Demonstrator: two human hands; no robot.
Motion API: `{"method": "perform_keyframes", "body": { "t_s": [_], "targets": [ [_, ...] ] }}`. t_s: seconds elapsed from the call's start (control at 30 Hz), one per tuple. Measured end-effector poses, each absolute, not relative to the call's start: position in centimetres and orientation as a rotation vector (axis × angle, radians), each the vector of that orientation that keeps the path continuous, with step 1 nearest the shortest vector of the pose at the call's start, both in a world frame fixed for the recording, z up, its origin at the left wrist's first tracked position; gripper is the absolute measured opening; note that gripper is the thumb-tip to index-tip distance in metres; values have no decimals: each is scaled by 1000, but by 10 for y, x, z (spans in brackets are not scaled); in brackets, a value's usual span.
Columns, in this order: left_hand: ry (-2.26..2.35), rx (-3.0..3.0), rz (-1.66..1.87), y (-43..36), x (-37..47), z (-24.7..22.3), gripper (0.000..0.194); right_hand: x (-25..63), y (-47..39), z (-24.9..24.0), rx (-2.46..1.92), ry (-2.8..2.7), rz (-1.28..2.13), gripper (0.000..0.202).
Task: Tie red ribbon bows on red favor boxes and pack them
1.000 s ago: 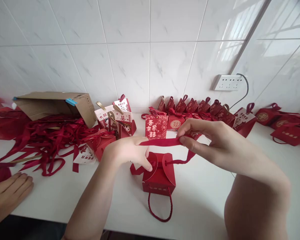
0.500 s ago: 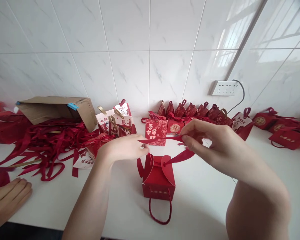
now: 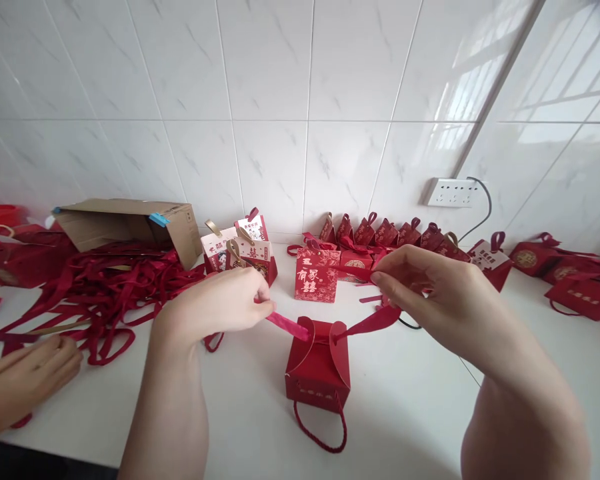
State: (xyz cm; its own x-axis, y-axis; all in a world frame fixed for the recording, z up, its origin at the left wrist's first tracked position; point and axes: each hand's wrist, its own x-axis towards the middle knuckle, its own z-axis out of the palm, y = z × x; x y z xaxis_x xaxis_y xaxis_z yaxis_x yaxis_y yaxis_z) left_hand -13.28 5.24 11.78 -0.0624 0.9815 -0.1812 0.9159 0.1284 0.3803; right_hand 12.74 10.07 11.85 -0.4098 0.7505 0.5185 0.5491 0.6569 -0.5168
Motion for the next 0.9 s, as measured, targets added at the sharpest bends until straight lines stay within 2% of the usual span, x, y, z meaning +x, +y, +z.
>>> {"method": "perform_keyframes", "body": {
  "t_s": [0.13,0.27,0.47,0.67,0.77,0.9],
  "targets": [
    [1970,1887,252,48,-133,122,32,127,102,117,-1024,-2103,420,15],
    [1895,1845,286,49,-127,126,29,125,104,116,-964,-2077,527,14],
    [1737,1950,555,60,-127,125,31,118,109,114,-917,-2042,748,14],
    [1364,1963,819,71,-125,126,32,116,121,111,-778,-2086,1013,14],
    [1273,1943,873,75,-125,124,37,117,125,113,-701,-2105,1024,12],
    [1195,1881,943,79,-127,119,40,123,126,117,-577,-2164,1006,19]
  ]
}}
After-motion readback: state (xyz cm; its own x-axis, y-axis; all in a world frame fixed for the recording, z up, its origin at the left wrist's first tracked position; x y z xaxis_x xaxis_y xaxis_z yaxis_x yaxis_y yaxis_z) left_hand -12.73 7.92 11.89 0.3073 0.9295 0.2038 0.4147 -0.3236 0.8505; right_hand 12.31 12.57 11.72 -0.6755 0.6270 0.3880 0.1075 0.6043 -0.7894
